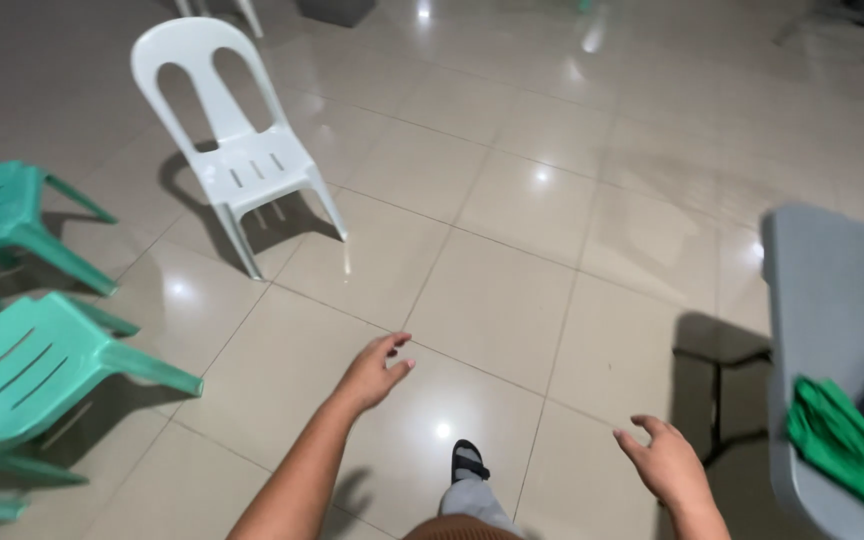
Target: The person wipes a table with a green cloth, then repeatedly picks up teal and white plastic chairs from stacks and places them on the floor. The person also picks up a black plastic tray from a stack and places it on the table. The person continues to arrange chairs around the room.
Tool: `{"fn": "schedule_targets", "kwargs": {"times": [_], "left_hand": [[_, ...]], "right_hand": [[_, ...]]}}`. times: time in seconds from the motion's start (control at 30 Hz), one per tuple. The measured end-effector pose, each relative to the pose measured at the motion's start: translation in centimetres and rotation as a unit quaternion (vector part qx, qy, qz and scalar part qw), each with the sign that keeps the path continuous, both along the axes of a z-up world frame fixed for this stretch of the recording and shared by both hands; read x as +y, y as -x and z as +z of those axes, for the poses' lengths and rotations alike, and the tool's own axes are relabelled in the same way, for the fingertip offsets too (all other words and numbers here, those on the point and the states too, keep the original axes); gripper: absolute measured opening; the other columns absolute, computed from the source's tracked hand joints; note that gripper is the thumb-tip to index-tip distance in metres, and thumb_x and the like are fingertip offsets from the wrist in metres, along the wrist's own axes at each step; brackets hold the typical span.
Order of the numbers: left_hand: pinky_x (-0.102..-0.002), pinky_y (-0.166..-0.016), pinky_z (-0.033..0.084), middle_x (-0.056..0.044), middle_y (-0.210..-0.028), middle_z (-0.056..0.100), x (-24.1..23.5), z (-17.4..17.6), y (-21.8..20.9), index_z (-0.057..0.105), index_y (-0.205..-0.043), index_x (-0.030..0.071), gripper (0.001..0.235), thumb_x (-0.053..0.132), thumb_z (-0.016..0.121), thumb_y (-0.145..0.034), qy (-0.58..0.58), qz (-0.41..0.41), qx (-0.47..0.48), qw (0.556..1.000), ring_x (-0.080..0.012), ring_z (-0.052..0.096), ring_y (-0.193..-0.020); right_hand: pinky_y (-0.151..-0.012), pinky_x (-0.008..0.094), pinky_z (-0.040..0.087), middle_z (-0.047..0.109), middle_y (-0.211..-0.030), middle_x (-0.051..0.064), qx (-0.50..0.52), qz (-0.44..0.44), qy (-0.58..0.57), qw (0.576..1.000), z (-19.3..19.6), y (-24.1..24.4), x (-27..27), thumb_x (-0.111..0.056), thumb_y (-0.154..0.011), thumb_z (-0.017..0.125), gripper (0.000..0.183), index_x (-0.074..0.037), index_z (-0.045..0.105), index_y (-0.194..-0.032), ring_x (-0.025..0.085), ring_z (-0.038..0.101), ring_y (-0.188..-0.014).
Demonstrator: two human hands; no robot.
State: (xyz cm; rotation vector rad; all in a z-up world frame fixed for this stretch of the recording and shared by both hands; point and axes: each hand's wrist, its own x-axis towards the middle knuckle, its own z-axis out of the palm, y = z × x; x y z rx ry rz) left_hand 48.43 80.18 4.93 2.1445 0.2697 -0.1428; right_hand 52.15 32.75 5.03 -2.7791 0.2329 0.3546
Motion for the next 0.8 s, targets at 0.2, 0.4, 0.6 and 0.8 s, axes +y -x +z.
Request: {"fn": "schedule_targets", "kwargs": {"times": [0.2, 0.4, 0.6, 0.8], "left_hand": [[-0.038, -0.102, 0.051, -0.006, -0.143, 0.058, 4.9, 5.0, -5.9, 0.057, -0.141, 0.018, 0.053, 0.031, 0.069, -0.091, 0.012, 0.146, -0.044, 0.988, -0.0228, 0.060, -0.127], [-0.038, -0.099, 0.052, -0.007, -0.143, 0.058, 11.4, 4.0, -6.4, 0.057, -0.140, 0.019, 0.053, 0.032, 0.070, -0.091, 0.014, 0.251, -0.039, 0.967, -0.0228, 0.059, -0.126], [-0.037, -0.099, 0.054, -0.009, -0.137, 0.062, 20.1, -2.4, -7.2, 0.060, -0.138, 0.016, 0.053, 0.032, 0.072, -0.089, -0.004, 0.336, -0.041, 0.941, -0.0233, 0.064, -0.121], [-0.036, -0.100, 0.054, -0.008, -0.135, 0.066, 29.2, -1.0, -15.6, 0.060, -0.138, 0.016, 0.054, 0.032, 0.073, -0.088, 0.006, 0.314, -0.006, 0.949, -0.0231, 0.066, -0.119]], "right_hand": [[-0.103, 0.042, 0.052, 0.062, -0.142, 0.010, -0.020, 0.173, -0.003, 0.985, 5.8, -17.0, 11.4, -0.051, -0.087, 0.069, 0.059, -0.017, 0.065, -0.135, 0.031, 0.063, -0.125], [-0.103, 0.042, 0.051, 0.060, -0.145, 0.006, -0.030, 0.328, -0.020, 0.944, 10.5, -26.1, 27.0, -0.046, -0.087, 0.070, 0.056, -0.017, 0.064, -0.134, 0.028, 0.062, -0.126], [-0.103, 0.040, 0.052, 0.058, -0.146, 0.004, 0.001, 0.401, -0.026, 0.916, 10.5, -31.1, 39.6, -0.047, -0.088, 0.069, 0.055, -0.018, 0.064, -0.135, 0.027, 0.065, -0.122], [-0.104, 0.040, 0.052, 0.061, -0.144, 0.003, 0.018, 0.379, -0.031, 0.925, 8.7, -38.3, 46.0, -0.049, -0.088, 0.069, 0.055, -0.020, 0.065, -0.134, 0.025, 0.067, -0.120]]}}
